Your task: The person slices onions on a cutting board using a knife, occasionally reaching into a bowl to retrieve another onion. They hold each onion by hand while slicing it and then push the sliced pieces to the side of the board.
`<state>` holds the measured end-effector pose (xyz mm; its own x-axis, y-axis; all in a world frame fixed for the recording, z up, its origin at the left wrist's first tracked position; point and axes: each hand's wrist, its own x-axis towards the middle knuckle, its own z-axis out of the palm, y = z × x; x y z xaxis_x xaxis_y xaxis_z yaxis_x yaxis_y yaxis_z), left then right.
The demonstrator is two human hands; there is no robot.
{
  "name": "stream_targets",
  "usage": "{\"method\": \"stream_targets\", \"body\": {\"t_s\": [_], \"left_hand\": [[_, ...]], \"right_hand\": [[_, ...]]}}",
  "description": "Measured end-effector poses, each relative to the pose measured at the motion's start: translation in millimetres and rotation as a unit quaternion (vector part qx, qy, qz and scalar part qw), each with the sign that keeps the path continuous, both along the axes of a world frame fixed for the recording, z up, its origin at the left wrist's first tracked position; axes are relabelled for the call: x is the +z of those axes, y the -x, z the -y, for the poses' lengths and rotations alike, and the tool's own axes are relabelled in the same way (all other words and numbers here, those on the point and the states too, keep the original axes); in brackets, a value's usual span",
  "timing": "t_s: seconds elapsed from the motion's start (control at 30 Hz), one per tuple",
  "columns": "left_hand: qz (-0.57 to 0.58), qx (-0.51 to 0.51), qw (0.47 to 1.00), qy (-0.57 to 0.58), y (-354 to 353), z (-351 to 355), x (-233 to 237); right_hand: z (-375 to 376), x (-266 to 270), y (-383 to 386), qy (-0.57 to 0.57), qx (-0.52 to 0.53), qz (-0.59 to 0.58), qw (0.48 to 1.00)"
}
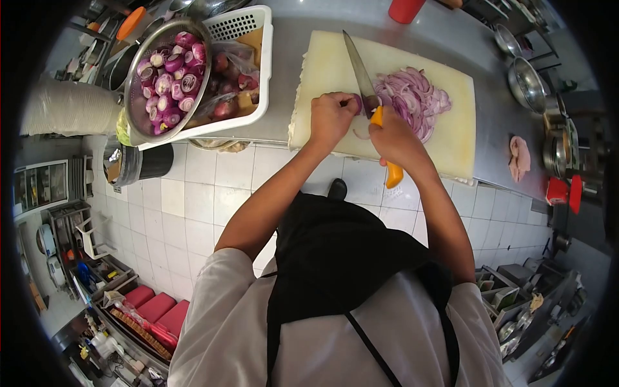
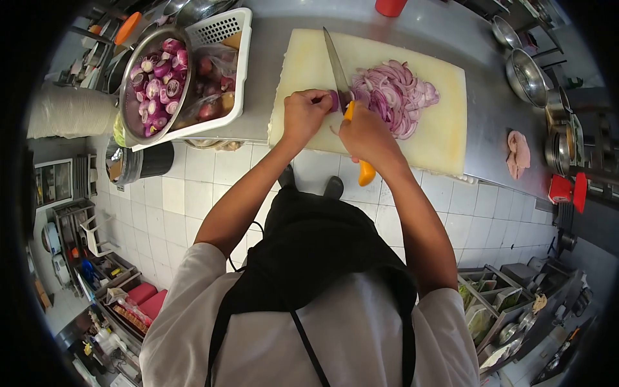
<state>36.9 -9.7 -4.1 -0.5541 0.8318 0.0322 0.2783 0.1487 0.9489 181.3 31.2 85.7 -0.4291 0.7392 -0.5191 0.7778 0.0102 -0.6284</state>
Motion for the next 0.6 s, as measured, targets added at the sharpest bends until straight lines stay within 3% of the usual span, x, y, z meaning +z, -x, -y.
{"method": "stream_targets", "body": {"t_s": [0.1,0.2,0.27,0.6], "left_hand": [[0.004,0.005,1.000,-0.005,-1,0,-1],[0.008,0.011,1.000,-0.002,-2,-1,-4],[-0.004,0.011,1.000,-0.003,-1,-2,-5],[0.005,0.002,0.999,-0.033,-2,2,-4]], "right_hand": [[12,17,1,0.009,0.001,0.012,1.000],[12,-51,1,-0.103,0.023,0.009,0.994],[2,-59,6,-0.098,0.020,0.001,0.995],[14,28,1,0.023,0.002,0.012,1.000]]}}
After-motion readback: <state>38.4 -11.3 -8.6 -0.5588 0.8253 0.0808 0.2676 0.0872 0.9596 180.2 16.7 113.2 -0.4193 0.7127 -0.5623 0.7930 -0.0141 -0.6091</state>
